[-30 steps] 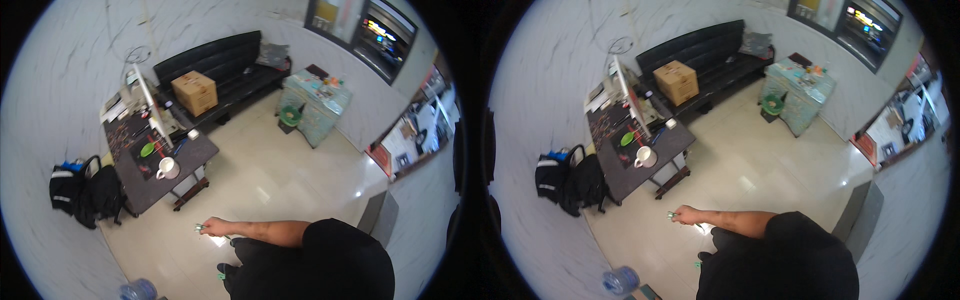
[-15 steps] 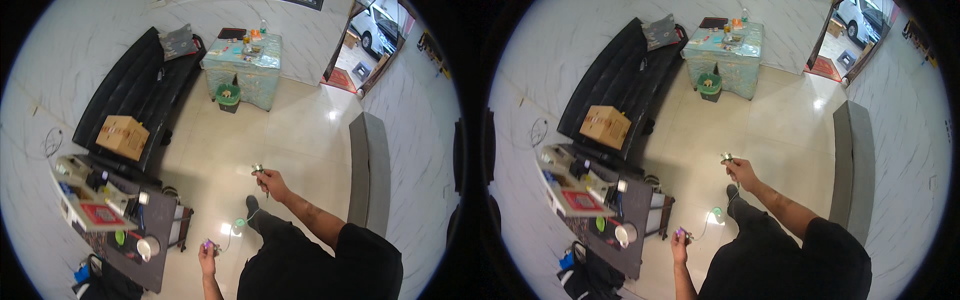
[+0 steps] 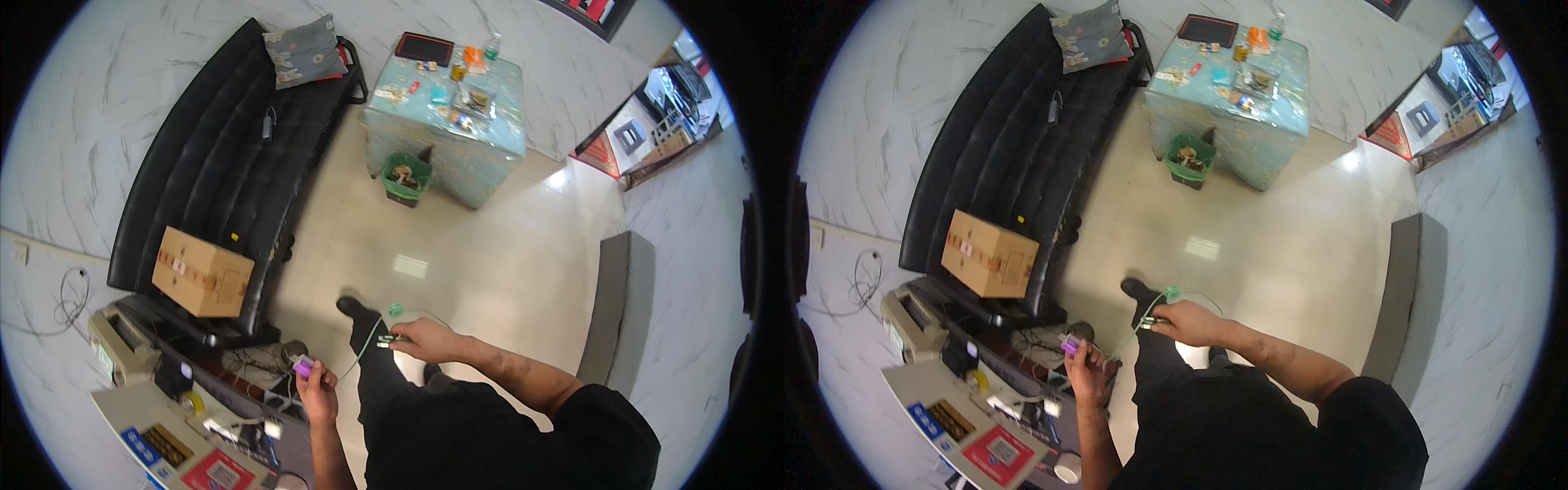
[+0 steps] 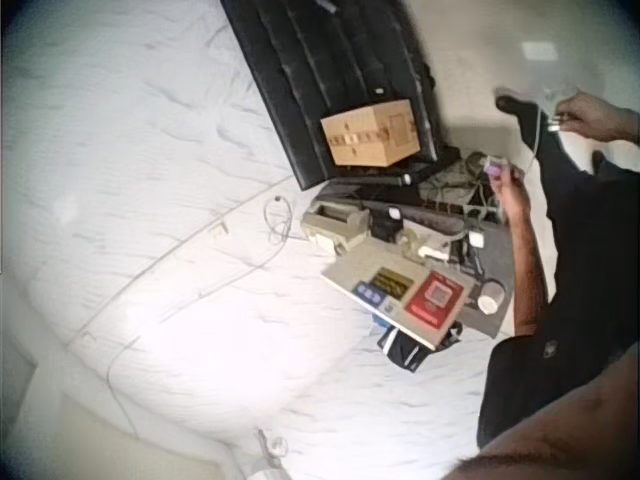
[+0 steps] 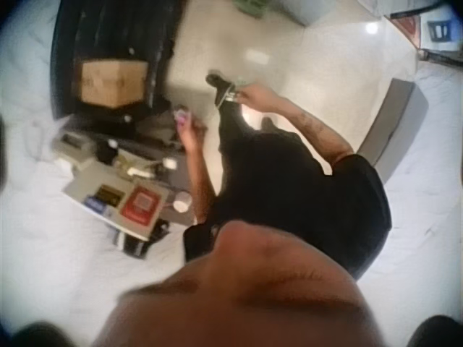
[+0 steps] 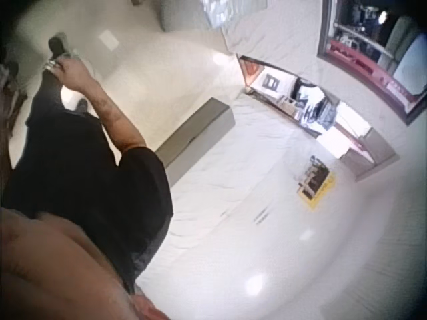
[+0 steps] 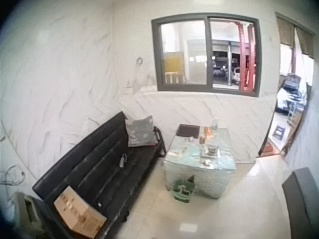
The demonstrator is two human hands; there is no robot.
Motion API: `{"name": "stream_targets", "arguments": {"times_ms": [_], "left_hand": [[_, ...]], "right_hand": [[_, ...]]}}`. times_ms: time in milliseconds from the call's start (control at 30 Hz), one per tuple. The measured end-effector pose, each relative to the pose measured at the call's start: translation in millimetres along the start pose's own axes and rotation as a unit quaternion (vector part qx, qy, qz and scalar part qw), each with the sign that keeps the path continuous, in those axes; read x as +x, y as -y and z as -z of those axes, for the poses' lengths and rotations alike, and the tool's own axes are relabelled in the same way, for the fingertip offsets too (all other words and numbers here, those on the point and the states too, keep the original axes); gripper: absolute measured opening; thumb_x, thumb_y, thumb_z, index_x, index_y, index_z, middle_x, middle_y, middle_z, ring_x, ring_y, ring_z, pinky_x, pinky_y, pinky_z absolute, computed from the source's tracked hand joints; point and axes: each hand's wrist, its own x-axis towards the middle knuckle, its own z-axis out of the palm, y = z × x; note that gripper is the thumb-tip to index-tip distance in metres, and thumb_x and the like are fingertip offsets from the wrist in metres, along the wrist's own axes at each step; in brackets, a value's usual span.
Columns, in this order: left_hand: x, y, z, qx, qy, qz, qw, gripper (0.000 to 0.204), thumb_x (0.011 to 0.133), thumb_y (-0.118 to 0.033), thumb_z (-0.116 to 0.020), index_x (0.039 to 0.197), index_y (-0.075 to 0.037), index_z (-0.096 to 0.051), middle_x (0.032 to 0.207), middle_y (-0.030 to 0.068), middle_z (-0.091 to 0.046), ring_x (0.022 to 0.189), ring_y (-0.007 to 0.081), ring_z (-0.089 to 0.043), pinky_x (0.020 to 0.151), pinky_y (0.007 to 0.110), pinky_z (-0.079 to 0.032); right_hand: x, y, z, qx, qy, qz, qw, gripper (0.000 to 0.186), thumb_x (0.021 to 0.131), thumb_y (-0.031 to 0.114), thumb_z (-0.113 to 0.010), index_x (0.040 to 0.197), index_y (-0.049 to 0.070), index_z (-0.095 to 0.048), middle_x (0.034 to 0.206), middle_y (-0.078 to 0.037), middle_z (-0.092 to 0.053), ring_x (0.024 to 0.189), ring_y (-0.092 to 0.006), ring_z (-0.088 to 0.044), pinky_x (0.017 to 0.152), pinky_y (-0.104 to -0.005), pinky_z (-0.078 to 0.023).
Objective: The person walks through a garage, plugs a power bank into a wall socket, then returns to a white car with its hood open. They use a ratchet to loosen and remove bolts from the engine area, handling engine components and tools.
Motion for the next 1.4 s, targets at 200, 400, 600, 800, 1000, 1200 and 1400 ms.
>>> {"name": "stream_targets", "arguments": {"times_ms": [200,400,600,800,1000,1200,1400], "left_hand": [[254,-41,-13,0.088,-0.063,-0.004,0.994,0.017,0.094,-0.008,-0.066,0.092,-0.014,-0.050,0.072,-0.0046,-0.045,0.055,0.0050,-0.038,0.048,0.024,-0.029],[472,-125,-129,0.150,-0.083,0.042,0.984,0.031,0.099,-0.041,-0.061,0.088,-0.013,-0.053,0.070,-0.0044,-0.048,0.052,0.0034,-0.038,0.044,0.022,-0.026],[693,-157,-187,0.259,-0.049,-0.032,0.964,0.026,0.095,-0.027,-0.068,0.099,-0.002,-0.062,0.083,0.0048,-0.065,0.063,0.0102,-0.054,0.052,0.026,-0.044],[932,-105,-194,0.453,-0.138,-0.011,0.881,0.039,0.081,-0.024,-0.080,0.098,0.005,-0.061,0.081,0.0096,-0.067,0.073,0.0169,-0.064,0.063,0.034,-0.053],[1126,-77,-239,0.657,-0.184,-0.102,0.724,0.060,0.070,-0.030,-0.088,0.109,0.007,-0.061,0.095,0.0227,-0.071,0.090,0.0377,-0.069,0.081,0.044,-0.053],[1224,-51,-245,0.741,-0.181,-0.030,0.646,0.068,0.070,-0.029,-0.086,0.122,0.000,-0.054,0.104,0.0262,-0.070,0.098,0.0426,-0.069,0.085,0.049,-0.055],[1185,-70,-218,0.708,-0.223,-0.027,0.670,0.076,0.067,-0.028,-0.088,0.129,-0.001,-0.054,0.102,0.0219,-0.072,0.092,0.0383,-0.070,0.082,0.045,-0.054]], "right_hand": [[173,-8,110,0.037,-0.020,-0.077,0.996,0.024,0.096,0.027,-0.063,0.101,0.003,-0.068,0.078,-0.014,-0.067,0.072,-0.0295,-0.064,0.069,-0.0386,-0.050],[312,2,215,0.081,-0.138,-0.117,0.980,0.028,0.097,0.027,-0.061,0.094,0.000,-0.066,0.077,-0.020,-0.064,0.071,-0.0357,-0.062,0.067,-0.0436,-0.048],[465,-17,307,0.181,-0.112,-0.173,0.962,0.026,0.098,0.025,-0.062,0.088,0.002,-0.065,0.066,-0.007,-0.061,0.061,-0.0158,-0.056,0.061,-0.0347,-0.046],[672,-133,351,0.344,-0.105,-0.199,0.911,0.023,0.100,0.021,-0.061,0.091,0.000,-0.066,0.067,-0.001,-0.059,0.063,-0.0092,-0.052,0.058,-0.0287,-0.043],[799,-152,468,0.448,-0.150,-0.309,0.826,0.026,0.102,0.021,-0.059,0.085,0.001,-0.064,0.070,0.001,-0.060,0.063,-0.0085,-0.053,0.058,-0.0282,-0.043],[841,-179,513,0.358,-0.089,-0.347,0.863,0.028,0.101,0.021,-0.060,0.081,0.002,-0.063,0.068,0.001,-0.060,0.064,-0.0066,-0.052,0.058,-0.0262,-0.042],[891,-141,553,0.253,-0.054,-0.265,0.929,0.028,0.102,0.019,-0.058,0.080,0.002,-0.061,0.066,0.002,-0.056,0.062,-0.0056,-0.048,0.055,-0.0269,-0.039]]}}
